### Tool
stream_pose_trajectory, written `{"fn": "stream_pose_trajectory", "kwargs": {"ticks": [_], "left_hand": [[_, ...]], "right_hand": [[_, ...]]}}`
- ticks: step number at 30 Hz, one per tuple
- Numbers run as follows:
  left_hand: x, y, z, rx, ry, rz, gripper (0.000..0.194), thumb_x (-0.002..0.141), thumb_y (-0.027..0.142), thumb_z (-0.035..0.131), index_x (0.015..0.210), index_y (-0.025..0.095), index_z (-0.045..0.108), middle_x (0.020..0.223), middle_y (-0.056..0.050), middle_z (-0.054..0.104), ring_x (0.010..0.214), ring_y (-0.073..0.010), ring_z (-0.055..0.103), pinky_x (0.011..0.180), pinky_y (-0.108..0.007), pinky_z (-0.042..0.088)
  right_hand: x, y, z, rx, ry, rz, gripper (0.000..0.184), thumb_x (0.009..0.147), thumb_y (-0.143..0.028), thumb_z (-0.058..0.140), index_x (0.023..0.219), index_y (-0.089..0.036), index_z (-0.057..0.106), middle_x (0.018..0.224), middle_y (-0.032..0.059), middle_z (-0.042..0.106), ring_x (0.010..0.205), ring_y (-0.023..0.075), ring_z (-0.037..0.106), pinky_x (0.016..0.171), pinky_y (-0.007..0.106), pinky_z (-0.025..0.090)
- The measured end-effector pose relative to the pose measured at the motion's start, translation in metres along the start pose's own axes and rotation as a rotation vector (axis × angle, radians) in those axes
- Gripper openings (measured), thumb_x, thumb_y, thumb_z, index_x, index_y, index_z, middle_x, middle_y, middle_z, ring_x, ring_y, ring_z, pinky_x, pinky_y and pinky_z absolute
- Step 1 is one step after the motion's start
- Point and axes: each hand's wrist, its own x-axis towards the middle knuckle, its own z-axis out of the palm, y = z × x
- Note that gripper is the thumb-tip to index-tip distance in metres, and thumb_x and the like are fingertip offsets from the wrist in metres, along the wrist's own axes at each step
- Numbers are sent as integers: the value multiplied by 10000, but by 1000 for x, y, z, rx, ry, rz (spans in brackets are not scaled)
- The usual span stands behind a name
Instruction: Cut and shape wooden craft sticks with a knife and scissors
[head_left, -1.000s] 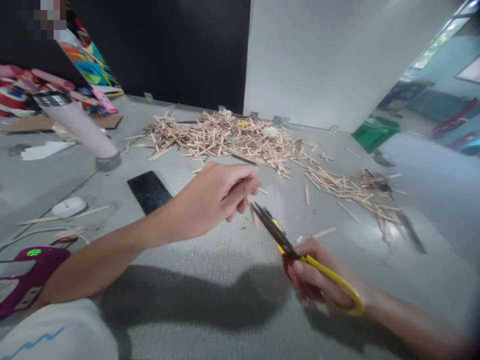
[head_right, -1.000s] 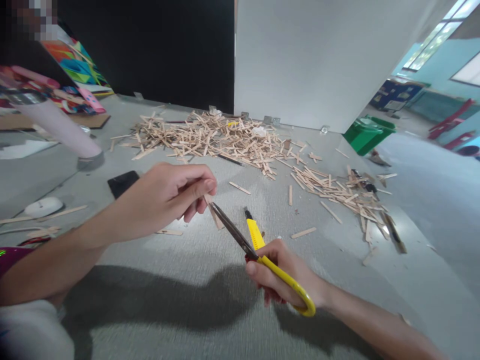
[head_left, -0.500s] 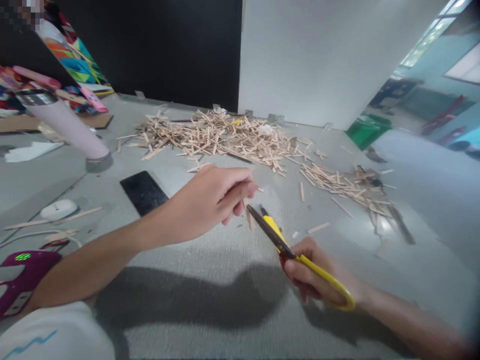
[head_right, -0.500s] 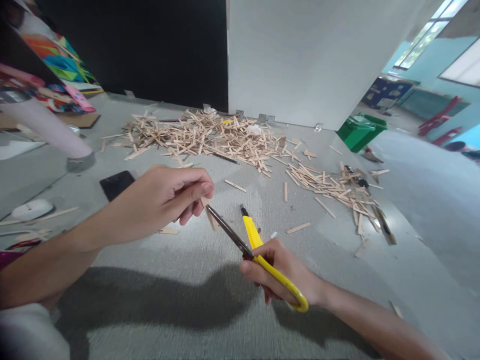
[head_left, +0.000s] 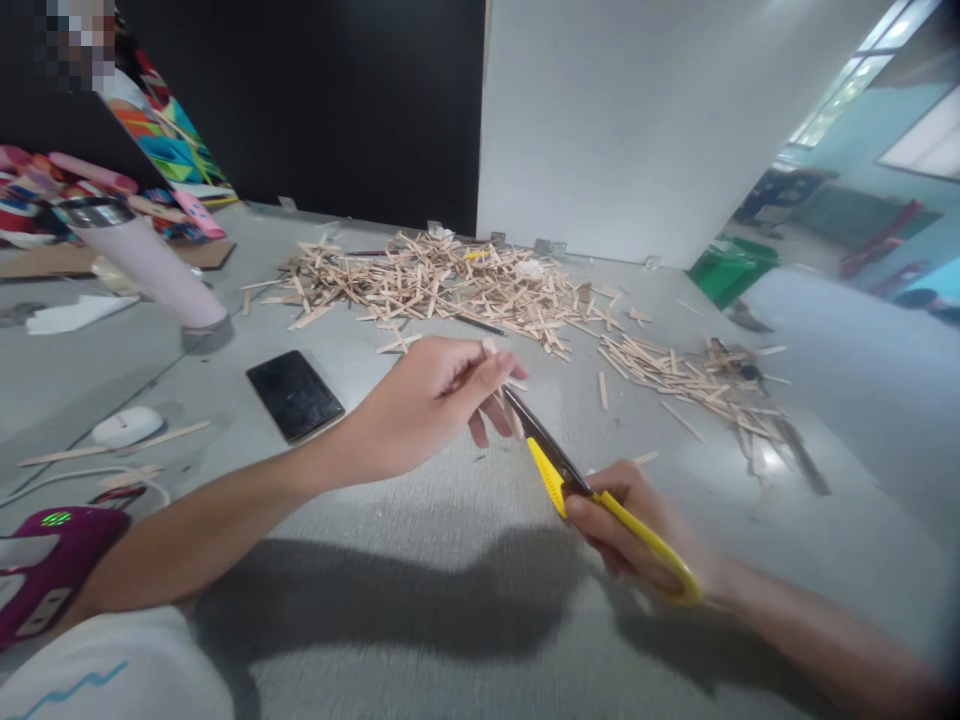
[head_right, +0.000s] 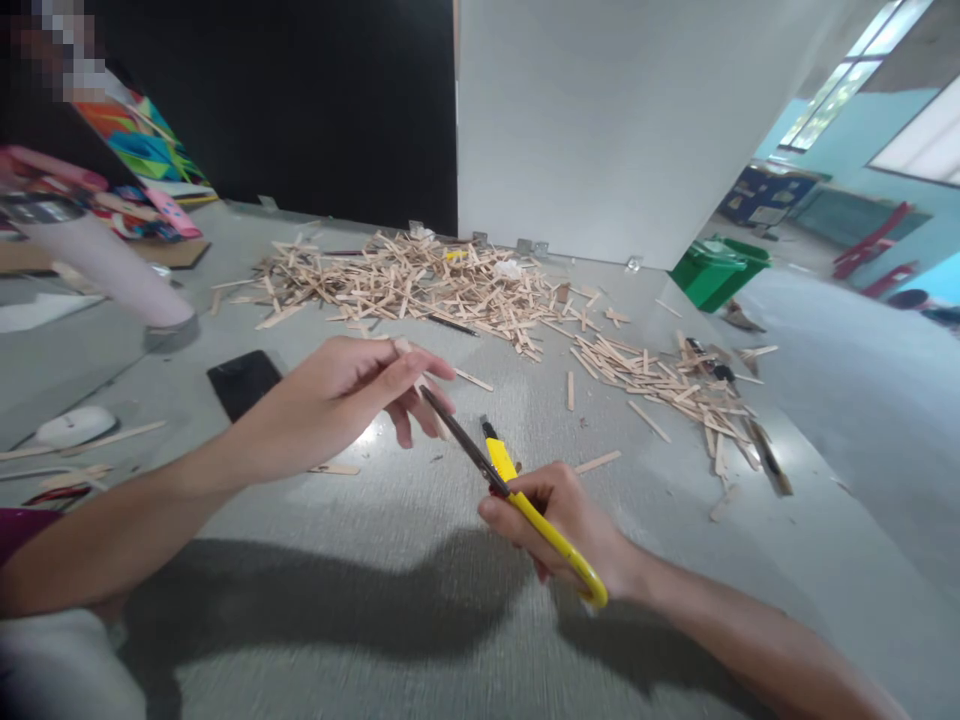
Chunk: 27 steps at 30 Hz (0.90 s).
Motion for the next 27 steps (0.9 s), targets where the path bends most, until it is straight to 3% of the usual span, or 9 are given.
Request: {"fn": "stream_pose_trajectory", "kwargs": {"ticks": [4,11,18,22,25,27], "left_hand": [[1,0,0,-39,19,9,471,1175,492,482,1147,107,751,916,-130,853,780,-201,839,684,-276,697],[1,-1,-6,152,20,79,437,1177,465,486,1092,147,775,828,-57,830,720,-158,801,670,-230,661],[6,-1,-15,237,-29,121,409,1145,458,568,972,180,812,818,-44,829,665,-131,752,627,-196,591],[10,-2,-18,173,-76,57,425,1152,468,546,977,169,792,728,-46,801,616,-141,751,546,-185,550],[12,-3,-17,140,-93,25,442,1164,484,508,1041,157,781,714,-50,796,589,-145,740,515,-190,552],[13,-4,-16,131,-94,7,461,1165,500,500,1026,154,772,728,-59,804,589,-150,746,517,-199,568]], "right_hand": [[7,-10,-2,-38,0,18,560,979,-611,749,667,-218,500,515,-71,431,417,71,394,391,191,296],[10,-11,2,-32,-4,43,621,975,-604,754,588,-221,457,455,-72,425,368,62,366,372,196,250],[4,-13,0,45,-121,36,667,1047,-621,653,545,-224,466,411,-60,438,343,62,370,349,188,267],[5,-8,3,108,-119,90,685,1030,-680,649,538,-233,483,395,-62,430,322,76,382,358,201,385],[6,-6,4,145,-79,55,697,992,-789,626,586,-234,513,416,-80,412,350,79,387,462,238,525],[5,-7,4,150,-58,32,705,964,-842,617,637,-221,555,467,-62,479,384,81,427,493,243,535]]}}
